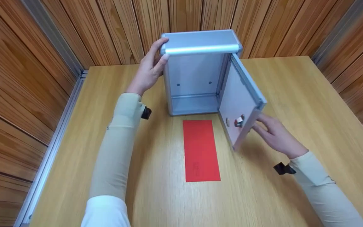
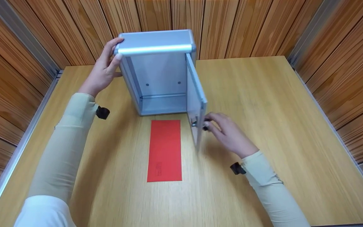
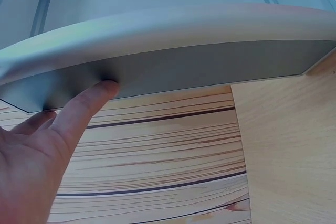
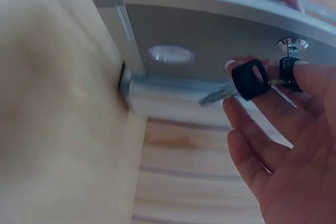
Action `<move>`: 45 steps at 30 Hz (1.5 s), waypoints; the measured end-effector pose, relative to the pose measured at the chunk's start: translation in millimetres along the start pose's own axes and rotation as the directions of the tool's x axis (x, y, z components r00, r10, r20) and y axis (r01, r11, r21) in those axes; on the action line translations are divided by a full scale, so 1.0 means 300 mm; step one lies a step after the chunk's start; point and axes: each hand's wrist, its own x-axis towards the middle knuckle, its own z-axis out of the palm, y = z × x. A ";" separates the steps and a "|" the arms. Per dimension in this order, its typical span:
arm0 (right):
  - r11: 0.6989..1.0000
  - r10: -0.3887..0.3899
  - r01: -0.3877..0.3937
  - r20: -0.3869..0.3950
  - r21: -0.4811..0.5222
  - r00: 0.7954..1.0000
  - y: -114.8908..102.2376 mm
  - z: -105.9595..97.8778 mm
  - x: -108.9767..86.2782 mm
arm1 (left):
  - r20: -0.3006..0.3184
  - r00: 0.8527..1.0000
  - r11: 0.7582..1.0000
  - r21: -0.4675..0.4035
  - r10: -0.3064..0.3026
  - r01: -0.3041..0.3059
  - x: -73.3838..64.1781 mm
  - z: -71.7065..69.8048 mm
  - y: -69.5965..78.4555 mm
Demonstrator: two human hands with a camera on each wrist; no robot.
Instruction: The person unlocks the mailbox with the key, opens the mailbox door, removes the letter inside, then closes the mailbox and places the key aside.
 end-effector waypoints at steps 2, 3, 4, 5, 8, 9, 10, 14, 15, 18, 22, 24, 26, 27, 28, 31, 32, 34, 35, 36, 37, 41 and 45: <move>1.000 -0.027 0.028 0.025 -0.007 0.999 -0.023 0.031 0.021 | -0.001 1.000 1.000 0.000 -0.001 0.001 -0.002 0.000 0.001; 0.999 -0.042 0.042 0.036 -0.005 0.998 -0.034 0.048 0.034 | -0.001 1.000 1.000 0.000 0.001 -0.001 -0.003 0.001 0.002; 0.999 -0.054 0.054 0.051 -0.004 0.997 -0.046 0.063 0.048 | -0.001 1.000 1.000 0.001 0.001 -0.001 -0.002 0.001 0.002; 0.998 -0.066 0.066 0.066 0.004 0.996 -0.057 0.079 0.063 | -0.001 1.000 1.000 0.001 0.002 -0.002 -0.002 0.002 0.003; 0.994 -0.106 0.104 0.101 0.025 0.989 -0.090 0.126 0.115 | -0.004 1.000 1.000 0.000 0.005 -0.005 -0.001 0.007 0.003; 0.994 -0.108 0.106 0.107 0.022 0.988 -0.100 0.141 0.132 | -0.004 1.000 1.000 -0.001 0.003 -0.003 -0.001 0.010 0.003; 0.994 -0.106 0.105 0.109 0.015 0.988 -0.110 0.155 0.146 | -0.002 1.000 1.000 -0.004 0.003 -0.003 0.000 0.013 0.003; 0.997 -0.070 0.071 0.101 -0.011 0.992 -0.144 0.214 0.198 | 0.004 1.000 1.000 -0.004 0.005 -0.005 0.002 0.025 0.004; 0.998 -0.053 0.055 0.091 -0.019 0.994 -0.151 0.229 0.210 | 0.004 1.000 1.000 -0.001 0.009 -0.009 0.003 0.028 0.006; 1.000 -0.012 0.013 0.056 -0.027 0.998 -0.170 0.270 0.250 | -0.005 1.000 1.000 0.015 0.022 -0.022 0.009 0.036 0.009; 0.996 0.045 -0.045 -0.003 -0.074 0.999 -0.193 0.315 0.306 | -0.015 0.999 0.999 0.006 0.038 -0.038 0.015 0.047 0.012; 0.991 0.076 -0.079 -0.026 -0.109 0.997 -0.201 0.335 0.338 | -0.017 0.999 0.999 -0.009 0.046 -0.046 0.014 0.051 0.015; 0.985 0.098 -0.104 -0.048 -0.135 0.994 -0.204 0.355 0.370 | -0.016 0.998 0.998 -0.020 0.052 -0.053 0.007 0.052 0.023; 0.984 0.103 -0.111 -0.059 -0.143 0.993 -0.205 0.364 0.386 | -0.014 0.998 0.998 -0.022 0.054 -0.054 0.002 0.053 0.030; 0.983 0.111 -0.120 -0.071 -0.140 0.991 -0.205 0.373 0.401 | -0.011 0.999 0.998 -0.023 0.053 -0.054 -0.007 0.052 0.043; 0.982 0.124 -0.138 -0.108 -0.132 0.986 -0.202 0.394 0.437 | -0.001 0.999 0.998 -0.018 0.052 -0.052 -0.031 0.050 0.084; 0.981 0.130 -0.145 -0.120 -0.127 0.984 -0.201 0.399 0.447 | 0.002 0.999 0.999 -0.016 0.052 -0.052 -0.037 0.050 0.097; 0.980 0.150 -0.165 -0.132 -0.112 0.980 -0.200 0.407 0.463 | 0.004 0.999 0.999 -0.015 0.049 -0.049 -0.048 0.048 0.117; 0.979 0.158 -0.174 -0.138 -0.109 0.978 -0.199 0.409 0.471 | 0.004 0.999 0.999 -0.012 0.048 -0.048 -0.048 0.048 0.118; 0.977 0.165 -0.182 -0.143 -0.108 0.976 -0.198 0.412 0.478 | 0.003 0.999 0.999 -0.006 0.042 -0.042 -0.047 0.049 0.117; 0.977 0.169 -0.185 -0.148 -0.106 0.974 -0.197 0.414 0.484 | 0.000 0.999 0.999 -0.003 0.039 -0.039 -0.043 0.049 0.111; 0.976 0.178 -0.196 -0.167 -0.094 0.970 -0.194 0.417 0.504 | -0.011 1.000 1.000 0.023 0.011 -0.011 -0.010 0.055 0.055; 0.975 0.201 -0.214 -0.174 -0.059 0.964 -0.195 0.420 0.514 | -0.015 1.000 0.999 0.046 0.004 -0.003 0.008 0.058 0.017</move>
